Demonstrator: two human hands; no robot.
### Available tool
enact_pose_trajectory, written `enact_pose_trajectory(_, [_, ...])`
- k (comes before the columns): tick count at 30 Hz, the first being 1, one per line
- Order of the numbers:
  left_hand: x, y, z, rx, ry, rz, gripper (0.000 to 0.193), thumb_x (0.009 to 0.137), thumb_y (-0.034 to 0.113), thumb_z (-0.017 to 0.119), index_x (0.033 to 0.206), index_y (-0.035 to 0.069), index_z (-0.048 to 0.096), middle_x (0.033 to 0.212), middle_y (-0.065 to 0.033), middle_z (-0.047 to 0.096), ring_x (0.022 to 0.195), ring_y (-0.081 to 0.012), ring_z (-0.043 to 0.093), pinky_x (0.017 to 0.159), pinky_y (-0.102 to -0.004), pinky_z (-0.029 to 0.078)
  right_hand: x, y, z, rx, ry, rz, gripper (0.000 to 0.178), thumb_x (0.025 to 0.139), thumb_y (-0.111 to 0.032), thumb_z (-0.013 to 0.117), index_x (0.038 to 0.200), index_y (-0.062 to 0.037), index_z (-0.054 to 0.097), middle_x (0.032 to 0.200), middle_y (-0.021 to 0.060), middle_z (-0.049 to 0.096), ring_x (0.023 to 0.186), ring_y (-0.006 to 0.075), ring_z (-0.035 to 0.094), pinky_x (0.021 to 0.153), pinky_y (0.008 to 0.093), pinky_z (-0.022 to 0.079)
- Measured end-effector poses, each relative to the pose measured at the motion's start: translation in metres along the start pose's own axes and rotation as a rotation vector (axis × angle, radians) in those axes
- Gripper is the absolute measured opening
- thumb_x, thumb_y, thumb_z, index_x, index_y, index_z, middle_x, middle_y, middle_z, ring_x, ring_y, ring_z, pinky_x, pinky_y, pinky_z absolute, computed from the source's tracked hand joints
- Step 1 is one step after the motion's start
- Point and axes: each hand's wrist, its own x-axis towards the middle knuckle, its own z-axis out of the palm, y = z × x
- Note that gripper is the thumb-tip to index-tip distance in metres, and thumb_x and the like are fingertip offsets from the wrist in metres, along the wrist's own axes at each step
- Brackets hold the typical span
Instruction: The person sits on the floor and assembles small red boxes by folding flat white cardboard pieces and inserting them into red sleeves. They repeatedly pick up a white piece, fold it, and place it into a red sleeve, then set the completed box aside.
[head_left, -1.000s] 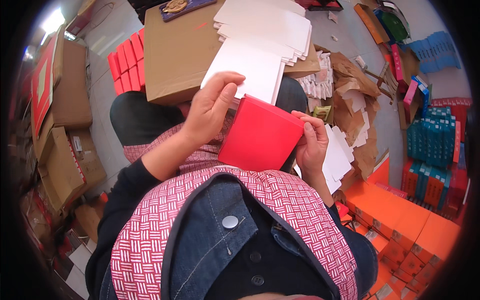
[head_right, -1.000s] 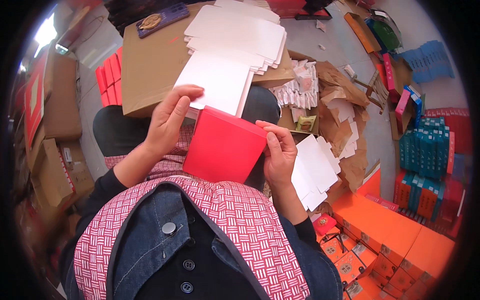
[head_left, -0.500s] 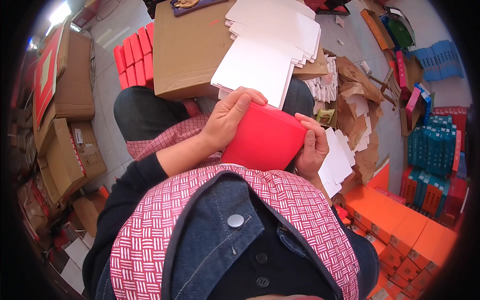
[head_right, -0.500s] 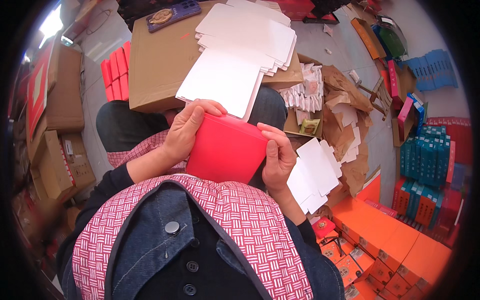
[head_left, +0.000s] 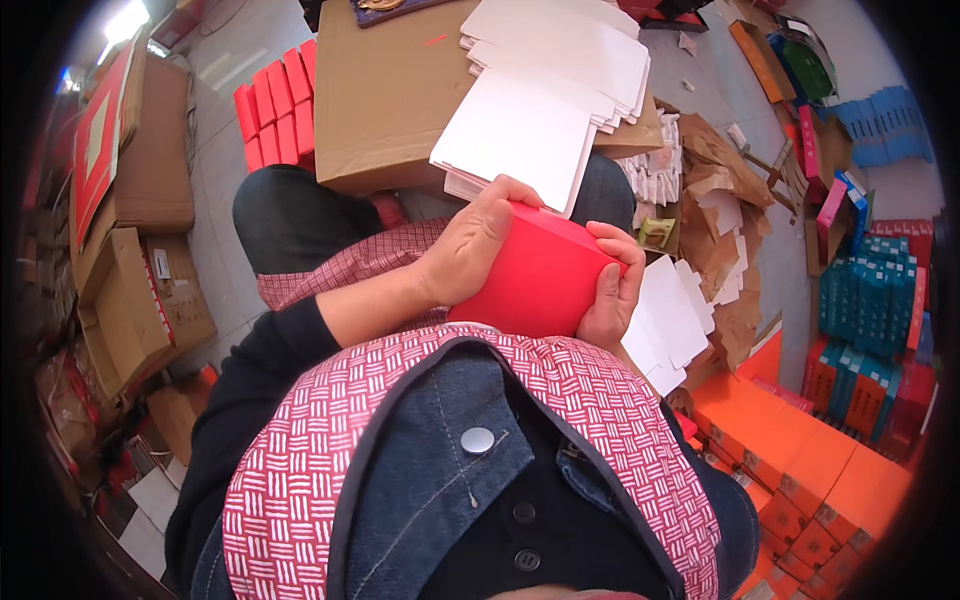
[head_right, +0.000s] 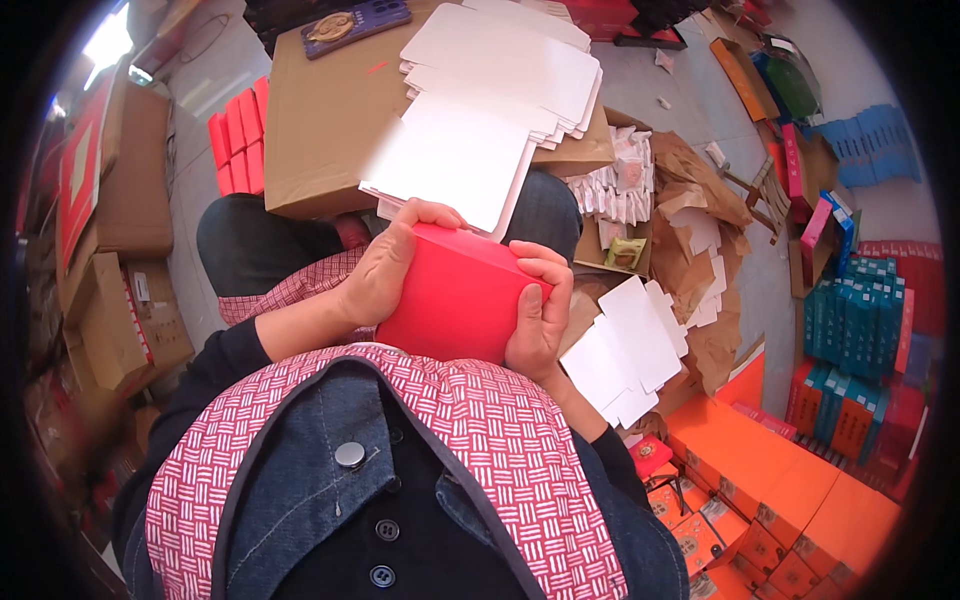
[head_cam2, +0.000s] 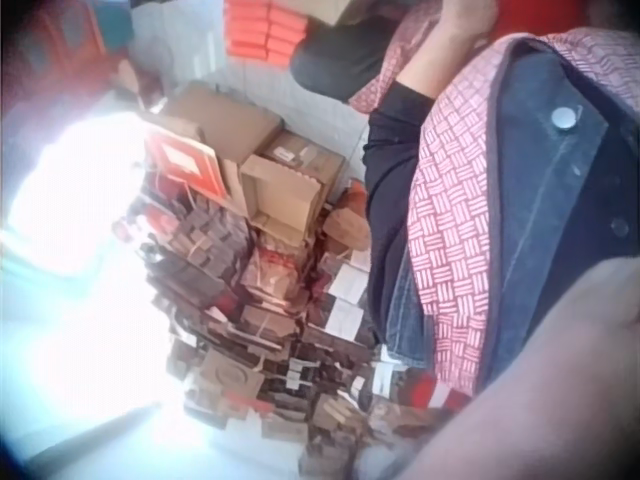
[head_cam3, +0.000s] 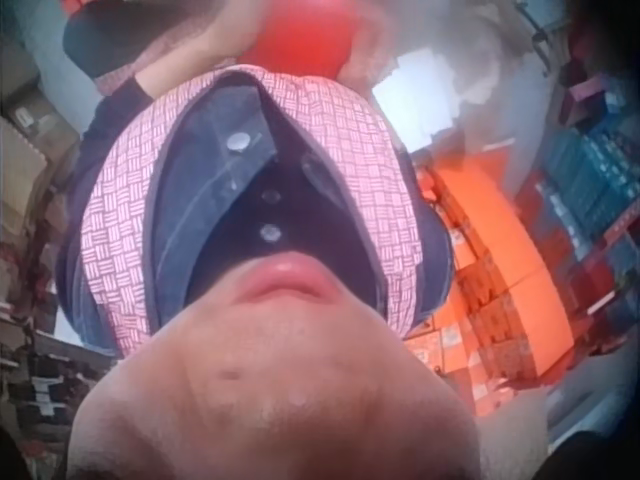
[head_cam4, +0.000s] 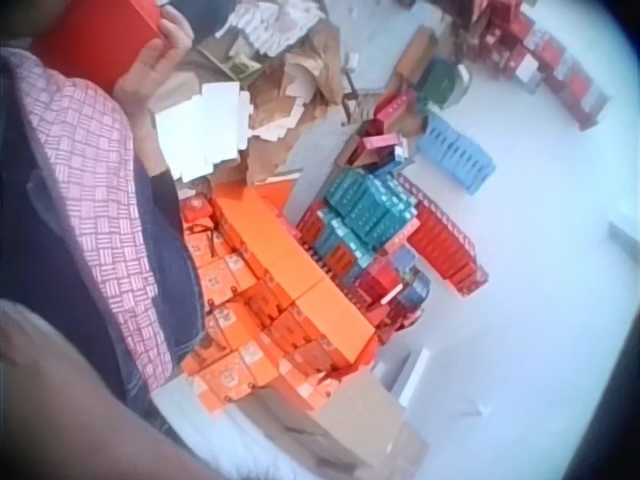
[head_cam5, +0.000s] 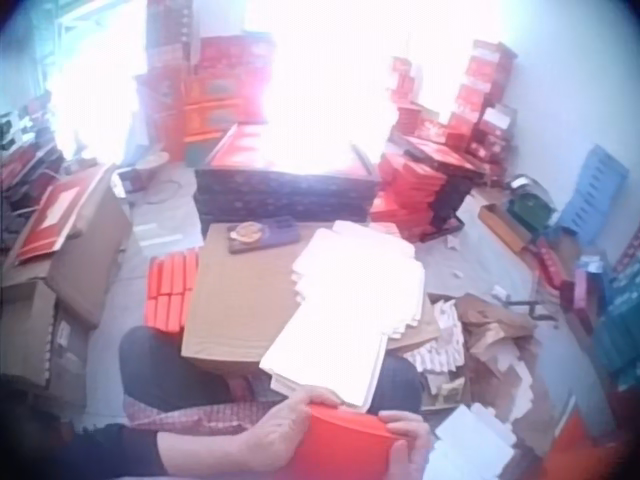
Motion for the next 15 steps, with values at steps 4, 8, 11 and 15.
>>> enact_pose_trajectory(4, [-0.002, 0.005, 0.002, 0.109, 0.074, -0.048, 0.029, 0.101, 0.031, 0.042, 0.110, 0.005, 0.049, 0.100, -0.0089, 0.056, 0.098, -0.0168, 0.053, 0.088, -0.0297, 0.042, 0.001, -0.002, 0.003, -0.030, -0.007, -0.006, 0.023, 0.100, -0.022, 0.040, 0.109, -0.0016, 0.045, 0.122, 0.0192, 0.049, 0.111, 0.0240, 0.048, 0.100, 0.0377, 0.034])
enact_pose_trajectory(8, [0.002, 0.009, -0.006, 0.158, 0.159, 0.007, 0.023, 0.099, 0.024, 0.048, 0.110, 0.005, 0.051, 0.094, -0.0048, 0.056, 0.091, -0.0116, 0.053, 0.084, -0.0261, 0.044, 0.024, -0.004, -0.014, 0.131, -0.182, 0.035, 0.033, 0.099, -0.019, 0.039, 0.124, 0.0012, 0.044, 0.130, 0.0222, 0.047, 0.117, 0.0268, 0.047, 0.103, 0.0373, 0.034])
enact_pose_trajectory(11, [0.018, 0.033, -0.029, -0.403, 0.326, -0.249, 0.021, 0.098, 0.026, 0.048, 0.103, 0.005, 0.053, 0.093, -0.0033, 0.056, 0.089, -0.0097, 0.054, 0.081, -0.0261, 0.045, 0.064, -0.021, -0.014, 0.072, -0.223, -0.118, 0.049, 0.090, -0.007, 0.047, 0.137, -0.0021, 0.037, 0.138, 0.0218, 0.042, 0.128, 0.0331, 0.043, 0.105, 0.0428, 0.036])
enact_pose_trajectory(15, [0.022, 0.052, -0.049, -0.496, 0.351, -0.373, 0.032, 0.099, 0.037, 0.045, 0.094, 0.006, 0.053, 0.099, -0.0062, 0.057, 0.093, -0.0115, 0.055, 0.085, -0.0285, 0.046, 0.117, -0.045, 0.009, -0.595, -0.475, -0.824, 0.038, 0.073, -0.008, 0.069, 0.110, -0.0056, 0.059, 0.127, 0.0182, 0.053, 0.123, 0.0404, 0.046, 0.100, 0.0461, 0.041])
